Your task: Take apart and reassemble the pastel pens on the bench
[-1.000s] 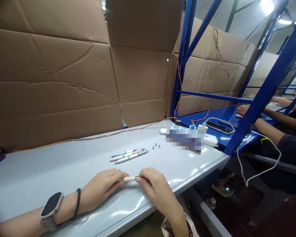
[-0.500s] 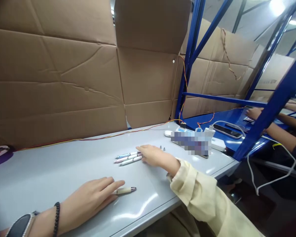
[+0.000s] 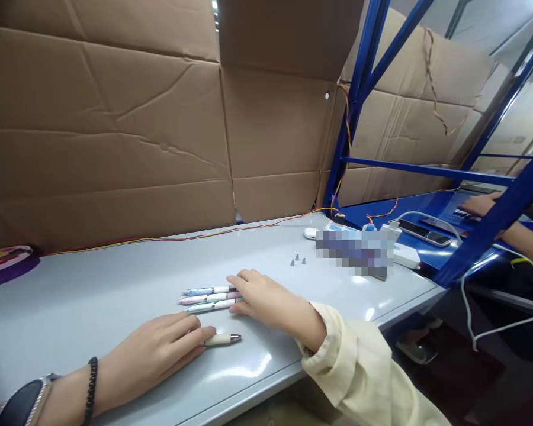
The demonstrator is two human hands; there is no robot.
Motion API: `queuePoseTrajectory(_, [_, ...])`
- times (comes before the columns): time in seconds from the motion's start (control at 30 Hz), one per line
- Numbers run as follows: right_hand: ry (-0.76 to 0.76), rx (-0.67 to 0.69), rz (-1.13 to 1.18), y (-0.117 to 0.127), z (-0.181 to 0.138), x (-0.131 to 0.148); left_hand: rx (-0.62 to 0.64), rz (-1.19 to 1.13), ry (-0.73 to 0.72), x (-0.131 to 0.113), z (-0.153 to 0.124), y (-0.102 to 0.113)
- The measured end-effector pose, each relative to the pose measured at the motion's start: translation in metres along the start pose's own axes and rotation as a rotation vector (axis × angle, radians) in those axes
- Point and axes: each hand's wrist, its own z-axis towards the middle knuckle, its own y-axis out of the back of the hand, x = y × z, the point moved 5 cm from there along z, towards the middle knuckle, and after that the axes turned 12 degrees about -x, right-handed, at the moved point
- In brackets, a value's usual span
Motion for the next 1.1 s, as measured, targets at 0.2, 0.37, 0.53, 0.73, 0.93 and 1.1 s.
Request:
queuePoseTrajectory(0.2, [-0.184, -0.153, 0.103, 0.027, -0.053, 0.013, -0.019, -0.102, 0.024, -0.002, -0.004, 0.004])
queuePoseTrajectory(0.37, [-0.226, -0.247, 0.238, 0.000, -0.080, 0.034, -0.003, -0.242, 0.060, 0.000, -0.004, 0.003])
queuePoseTrajectory(0.53, [-0.300, -0.280, 0.203, 0.005, -0.076, 0.016, -0.060, -0.185, 0.023, 0.002, -0.002, 0.006])
queuePoseTrajectory(0.73, [-0.406, -0.409, -0.100, 0.053, -0.076, -0.020, -0.103, -0.218, 0.065, 0.005, -0.002, 0.007])
queuePoseTrajectory(0.93, [-0.220, -0.358, 0.405, 0.007, -0.074, 0.042, -0.058, -0.365, 0.083, -0.006, -0.004, 0.016])
queuePoseTrajectory(1.1, [-0.525, -0.585, 0.904, -0.016, -0.074, 0.028, 0.000, -0.473, -0.087, -0.012, 0.001, 0.034])
